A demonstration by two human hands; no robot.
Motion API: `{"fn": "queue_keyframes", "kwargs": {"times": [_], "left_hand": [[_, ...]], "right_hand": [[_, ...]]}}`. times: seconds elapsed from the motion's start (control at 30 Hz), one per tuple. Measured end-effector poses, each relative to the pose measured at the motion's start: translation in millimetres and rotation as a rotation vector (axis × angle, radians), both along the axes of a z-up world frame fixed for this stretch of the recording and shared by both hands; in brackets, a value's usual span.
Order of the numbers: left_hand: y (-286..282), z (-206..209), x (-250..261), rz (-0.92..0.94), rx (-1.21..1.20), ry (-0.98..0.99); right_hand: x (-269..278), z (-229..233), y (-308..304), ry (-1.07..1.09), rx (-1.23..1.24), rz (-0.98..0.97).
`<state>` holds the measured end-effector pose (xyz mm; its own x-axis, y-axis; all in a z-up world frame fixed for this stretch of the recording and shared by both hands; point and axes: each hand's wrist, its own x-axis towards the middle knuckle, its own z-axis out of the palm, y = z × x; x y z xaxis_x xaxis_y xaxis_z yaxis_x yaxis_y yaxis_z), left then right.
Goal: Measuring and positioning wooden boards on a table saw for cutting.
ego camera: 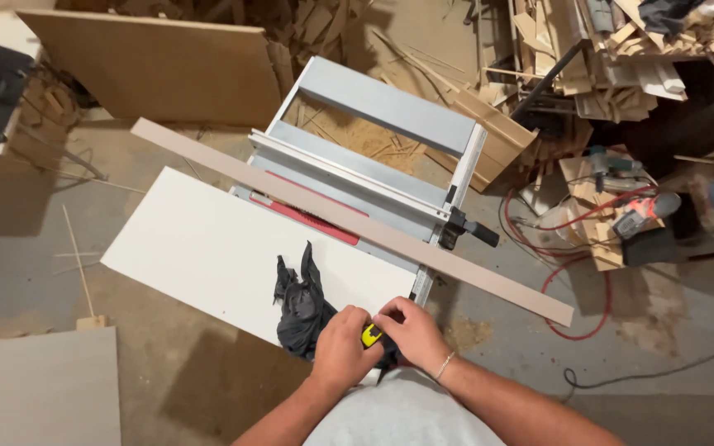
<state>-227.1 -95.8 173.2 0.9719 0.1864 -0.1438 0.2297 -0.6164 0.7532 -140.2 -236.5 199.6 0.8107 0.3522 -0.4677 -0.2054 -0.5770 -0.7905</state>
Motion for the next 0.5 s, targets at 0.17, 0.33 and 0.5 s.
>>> {"fn": "queue_keyframes", "kwargs": {"times": [0.17,0.33,0.5], "left_hand": [[9,-23,-24,-0.002,0.010,-0.233],[13,2,-20,0.085,-0.082,0.046],[3,8,0,0.218,-0.130,0.063]], "right_hand": [[-8,9,16,0.197,-0.078,0.046],[9,-15,16,0.312,0.104,0.101],[71,-10,9,0.415,0.173,0.231]]}}
